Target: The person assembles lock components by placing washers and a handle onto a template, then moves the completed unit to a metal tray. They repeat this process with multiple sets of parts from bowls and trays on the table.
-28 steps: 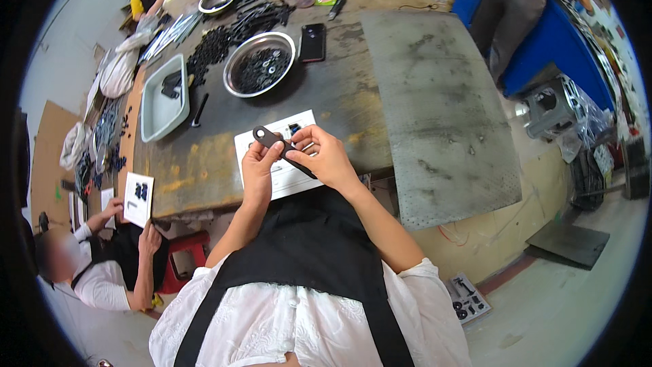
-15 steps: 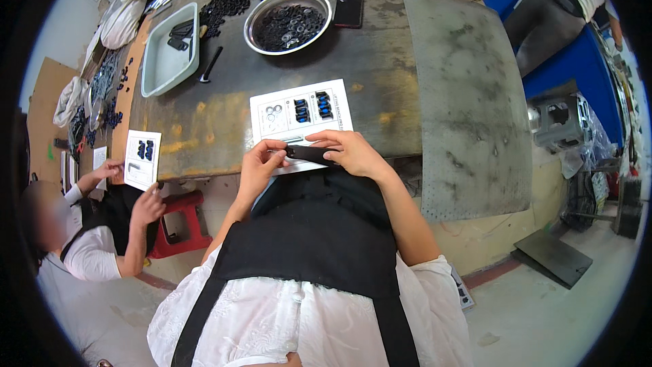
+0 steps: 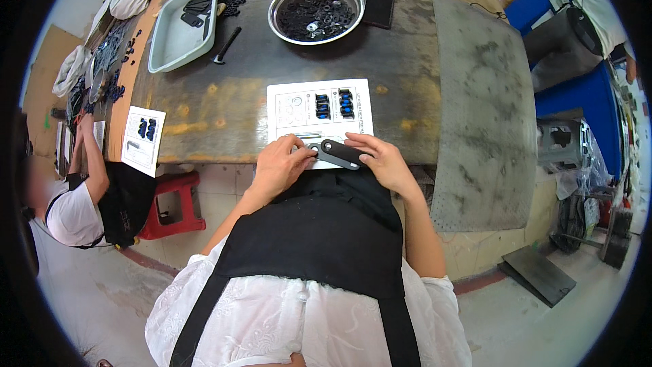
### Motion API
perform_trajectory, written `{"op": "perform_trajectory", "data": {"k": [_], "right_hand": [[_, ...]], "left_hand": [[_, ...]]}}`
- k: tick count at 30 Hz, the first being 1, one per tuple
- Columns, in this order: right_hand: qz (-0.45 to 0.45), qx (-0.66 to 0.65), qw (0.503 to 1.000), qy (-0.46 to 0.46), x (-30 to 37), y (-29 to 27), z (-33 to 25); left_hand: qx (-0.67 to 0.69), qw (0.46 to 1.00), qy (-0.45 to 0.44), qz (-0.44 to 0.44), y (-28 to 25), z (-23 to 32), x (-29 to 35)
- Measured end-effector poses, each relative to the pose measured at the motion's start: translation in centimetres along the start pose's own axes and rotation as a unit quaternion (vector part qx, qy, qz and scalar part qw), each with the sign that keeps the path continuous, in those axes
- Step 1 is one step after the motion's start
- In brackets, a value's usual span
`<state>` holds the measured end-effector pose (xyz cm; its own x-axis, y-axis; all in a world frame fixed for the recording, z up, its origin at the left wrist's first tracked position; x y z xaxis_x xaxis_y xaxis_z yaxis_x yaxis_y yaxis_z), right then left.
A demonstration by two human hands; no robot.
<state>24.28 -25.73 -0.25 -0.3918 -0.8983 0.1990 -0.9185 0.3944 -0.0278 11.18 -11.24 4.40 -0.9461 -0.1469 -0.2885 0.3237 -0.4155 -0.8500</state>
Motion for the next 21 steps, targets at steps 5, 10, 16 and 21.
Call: {"op": "perform_trajectory", "data": {"k": [5,10,16,21], "right_hand": [[0.067,0.191,0.978,-0.05,0.1,1.0,-1.7],[0.051,0.204,0.973,-0.092,-1.1,2.3,-2.1],[0.046,0.342,0.93,-0.127,-1.5,3.6,-3.1],[0.062,0.385,0.907,-0.159,-1.7,3.9,-3.4]], "left_hand": [[-0.041,0.999,-0.021,-0.009,0.8,-0.4,0.6],[-0.061,0.997,-0.047,0.025,0.3,-1.2,1.4],[-0.065,0.995,-0.062,0.039,-0.5,-1.4,1.7],[-0.062,0.993,-0.079,0.055,-0.6,-1.8,2.2]]}}
Point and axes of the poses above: each hand's wrist, its own x-axis away from the middle knuckle, its own y-axis out of the palm, z = x × y, the point moved 9 cm from there along -x, towards the middle knuckle, and after that the axes turned 4 degrees about -z, right-handed, at the moved point
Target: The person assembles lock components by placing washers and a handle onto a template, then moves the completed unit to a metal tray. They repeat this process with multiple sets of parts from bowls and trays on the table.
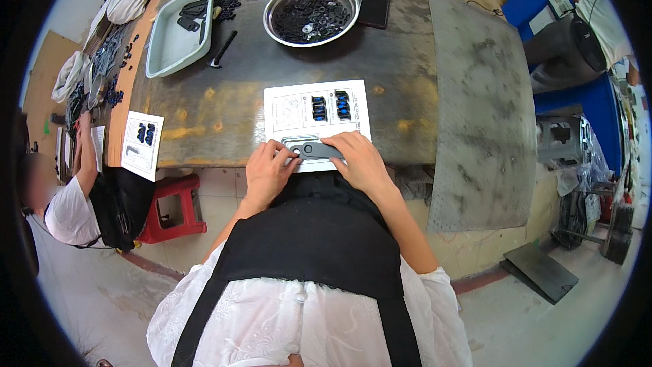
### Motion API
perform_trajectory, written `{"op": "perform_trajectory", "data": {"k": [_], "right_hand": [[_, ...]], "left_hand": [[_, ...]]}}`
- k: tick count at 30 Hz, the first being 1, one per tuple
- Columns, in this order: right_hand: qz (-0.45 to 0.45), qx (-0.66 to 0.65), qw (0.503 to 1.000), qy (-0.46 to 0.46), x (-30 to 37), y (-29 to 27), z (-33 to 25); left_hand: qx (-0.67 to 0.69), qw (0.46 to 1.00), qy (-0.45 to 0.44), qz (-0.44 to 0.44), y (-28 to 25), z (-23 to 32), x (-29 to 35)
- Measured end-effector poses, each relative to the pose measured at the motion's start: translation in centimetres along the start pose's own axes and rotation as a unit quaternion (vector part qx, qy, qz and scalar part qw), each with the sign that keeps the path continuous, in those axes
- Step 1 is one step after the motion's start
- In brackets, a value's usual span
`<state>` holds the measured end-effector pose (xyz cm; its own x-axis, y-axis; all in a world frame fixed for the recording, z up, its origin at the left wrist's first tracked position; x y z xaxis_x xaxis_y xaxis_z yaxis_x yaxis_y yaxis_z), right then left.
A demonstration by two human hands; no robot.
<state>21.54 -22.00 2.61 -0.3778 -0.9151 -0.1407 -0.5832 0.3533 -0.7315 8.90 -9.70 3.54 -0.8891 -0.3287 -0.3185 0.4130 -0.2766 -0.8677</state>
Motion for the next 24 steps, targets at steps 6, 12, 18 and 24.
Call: {"op": "perform_trajectory", "data": {"k": [6,12,18,24], "right_hand": [[-0.005,-0.024,1.0,-0.009,-0.6,0.1,0.5],[0.002,-0.031,0.999,-0.011,-0.8,0.3,0.3],[0.088,0.005,0.996,0.018,0.1,-3.2,-0.1],[0.109,-0.08,0.963,0.233,5.3,-3.6,6.0]], "left_hand": [[-0.006,1.0,0.004,0.011,-0.1,-0.1,-0.2],[-0.006,1.0,-0.003,0.014,-0.2,-0.4,-0.1],[0.055,0.993,-0.098,0.035,-1.5,-3.0,0.4],[0.277,0.9,-0.334,-0.053,1.0,-10.8,3.2]]}}
Point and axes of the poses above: each hand's wrist, its own x-axis away from the middle knuckle, its own y-axis out of the palm, z = x × y, the point moved 9 cm from there along -x, towards the middle knuckle, and after that the axes turned 4 degrees about -z, right-handed, at the moved point
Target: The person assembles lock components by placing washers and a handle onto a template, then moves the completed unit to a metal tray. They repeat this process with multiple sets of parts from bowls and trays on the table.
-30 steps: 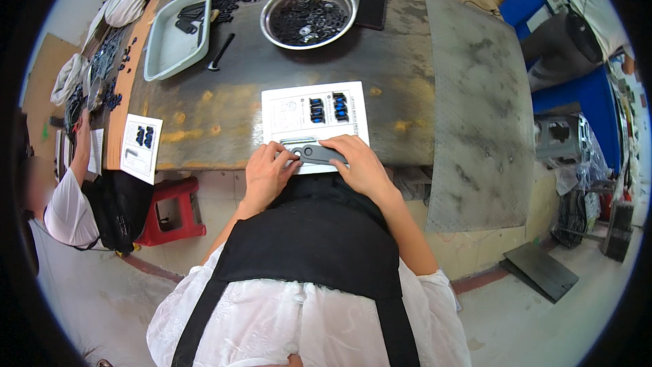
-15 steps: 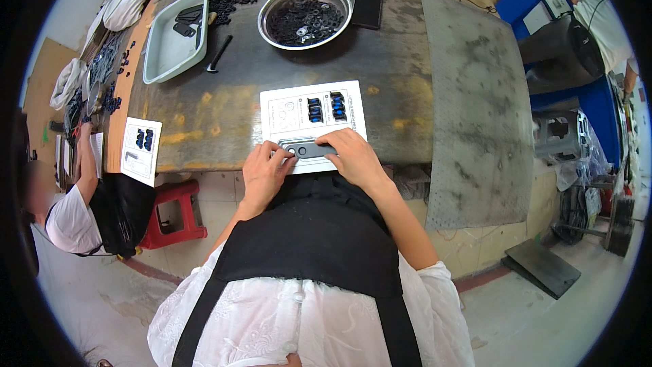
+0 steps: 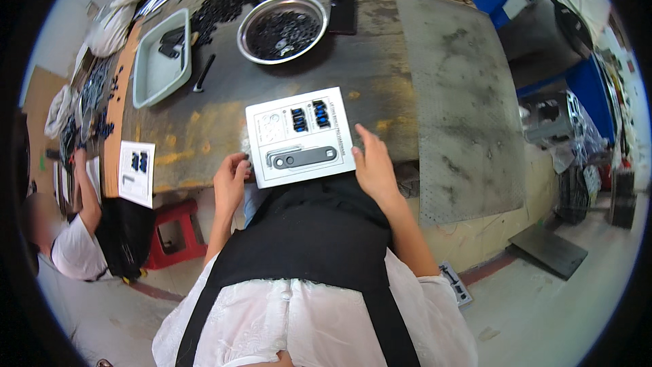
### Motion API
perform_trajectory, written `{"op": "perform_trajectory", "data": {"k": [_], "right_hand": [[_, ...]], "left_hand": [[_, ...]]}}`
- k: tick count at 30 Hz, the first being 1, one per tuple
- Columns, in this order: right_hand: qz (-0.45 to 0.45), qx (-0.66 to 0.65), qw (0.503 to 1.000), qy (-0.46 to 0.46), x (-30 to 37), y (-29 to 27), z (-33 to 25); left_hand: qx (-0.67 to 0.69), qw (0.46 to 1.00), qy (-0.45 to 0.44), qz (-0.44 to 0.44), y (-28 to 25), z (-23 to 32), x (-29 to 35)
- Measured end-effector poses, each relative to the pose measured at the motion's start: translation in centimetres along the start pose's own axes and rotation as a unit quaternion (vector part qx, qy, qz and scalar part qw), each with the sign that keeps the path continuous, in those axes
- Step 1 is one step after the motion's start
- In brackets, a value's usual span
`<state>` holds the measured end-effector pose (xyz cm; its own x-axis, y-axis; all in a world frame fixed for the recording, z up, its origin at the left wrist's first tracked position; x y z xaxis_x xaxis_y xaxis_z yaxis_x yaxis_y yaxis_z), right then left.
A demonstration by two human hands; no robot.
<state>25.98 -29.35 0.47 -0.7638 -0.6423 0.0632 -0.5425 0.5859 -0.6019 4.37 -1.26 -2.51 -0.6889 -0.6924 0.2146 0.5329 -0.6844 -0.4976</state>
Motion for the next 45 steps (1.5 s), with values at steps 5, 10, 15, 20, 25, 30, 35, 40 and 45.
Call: {"op": "perform_trajectory", "data": {"k": [5,10,15,20,25,30,35,40,45], "right_hand": [[0.006,-0.18,0.983,0.031,0.1,0.6,0.9],[0.07,-0.202,0.975,0.065,-0.4,-0.6,3.0],[0.143,-0.188,0.966,0.105,2.1,-5.5,5.8],[0.208,-0.167,0.955,0.128,5.9,-9.3,9.0],[0.282,-0.168,0.931,0.159,9.9,-12.4,12.3],[0.326,-0.112,0.931,0.123,12.3,-13.9,12.8],[0.316,-0.03,0.941,0.114,13.2,-14.3,10.8],[0.286,-0.011,0.948,0.139,13.8,-13.7,11.7],[0.301,0.113,0.936,0.143,14.8,-14.6,9.5]], "left_hand": [[0.116,0.988,-0.034,-0.098,1.3,-2.0,-1.4],[0.199,0.972,-0.015,-0.125,3.4,-2.8,-2.6],[0.141,0.975,0.013,-0.173,8.9,2.3,-3.4],[0.125,0.961,0.046,-0.241,14.9,6.7,-4.5],[0.018,0.948,0.126,-0.292,21.4,9.6,-6.3],[-0.061,0.932,0.229,-0.273,26.5,14.4,-8.7],[-0.132,0.923,0.267,-0.243,29.7,19.6,-9.9],[-0.166,0.9,0.294,-0.274,34.2,23.2,-12.1],[-0.18,0.877,0.314,-0.315,36.9,26.0,-10.3]]}}
Point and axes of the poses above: each hand's wrist, its own x-axis away from the middle knuckle, its own y-axis out of the palm, z = x × y, the point moved 9 cm from there along -x, towards the middle knuckle, and after that the axes turned 4 degrees about -z, right-handed, at the moved point
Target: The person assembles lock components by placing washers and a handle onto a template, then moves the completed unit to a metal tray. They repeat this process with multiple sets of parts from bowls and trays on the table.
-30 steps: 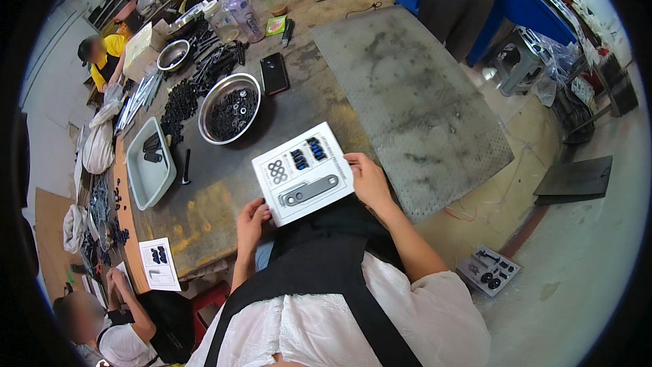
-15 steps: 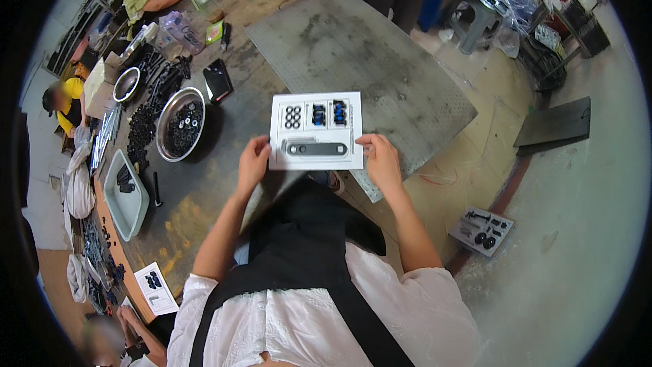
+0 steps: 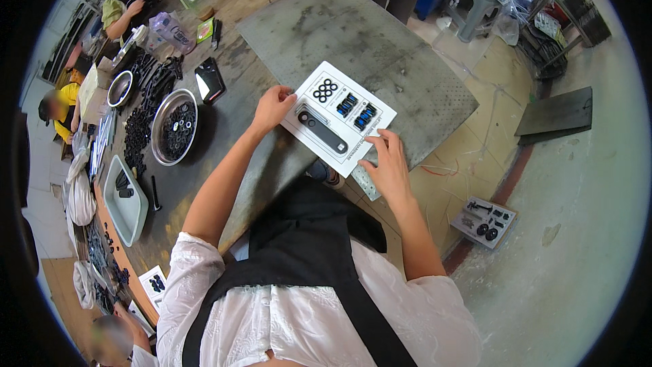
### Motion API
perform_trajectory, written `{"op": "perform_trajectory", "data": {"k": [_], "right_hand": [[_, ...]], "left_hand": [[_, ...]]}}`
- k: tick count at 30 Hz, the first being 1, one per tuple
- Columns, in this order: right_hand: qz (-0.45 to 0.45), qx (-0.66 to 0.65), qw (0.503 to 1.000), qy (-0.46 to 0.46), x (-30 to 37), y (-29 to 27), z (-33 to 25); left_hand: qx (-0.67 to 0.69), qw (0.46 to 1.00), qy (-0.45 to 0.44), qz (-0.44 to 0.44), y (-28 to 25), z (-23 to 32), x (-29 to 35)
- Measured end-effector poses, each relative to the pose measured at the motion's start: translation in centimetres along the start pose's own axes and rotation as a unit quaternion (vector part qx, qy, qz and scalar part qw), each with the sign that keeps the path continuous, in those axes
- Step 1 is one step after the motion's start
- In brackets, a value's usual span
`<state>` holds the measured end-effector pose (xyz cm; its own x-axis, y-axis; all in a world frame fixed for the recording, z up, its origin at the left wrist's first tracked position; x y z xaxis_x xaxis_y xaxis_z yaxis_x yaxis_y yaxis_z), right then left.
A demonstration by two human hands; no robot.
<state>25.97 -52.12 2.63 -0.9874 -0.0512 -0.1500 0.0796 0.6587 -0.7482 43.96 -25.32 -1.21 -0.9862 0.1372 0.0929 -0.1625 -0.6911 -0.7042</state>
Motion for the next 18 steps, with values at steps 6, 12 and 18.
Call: {"op": "perform_trajectory", "data": {"k": [6,12,18], "right_hand": [[0.006,0.069,0.997,0.027,0.7,1.2,1.7],[0.002,0.082,0.995,0.065,-1.3,1.9,1.8],[0.017,0.08,0.995,0.056,-6.6,2.2,3.0]], "left_hand": [[-0.057,0.997,0.048,-0.008,1.2,1.8,-1.4],[0.031,0.994,0.075,0.071,-0.9,1.4,-0.3],[0.045,0.985,0.081,0.144,-6.0,-4.4,7.7]]}}
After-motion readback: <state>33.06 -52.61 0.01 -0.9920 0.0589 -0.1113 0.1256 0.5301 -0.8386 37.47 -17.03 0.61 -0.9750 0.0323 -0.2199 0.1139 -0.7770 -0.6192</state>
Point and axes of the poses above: each hand's wrist, its own x-axis away from the middle knuckle, its own y-axis out of the palm, z = x × y, the point moved 9 cm from there along -x, towards the middle knuckle, and after that the axes turned 4 degrees about -z, right-handed, at the moved point
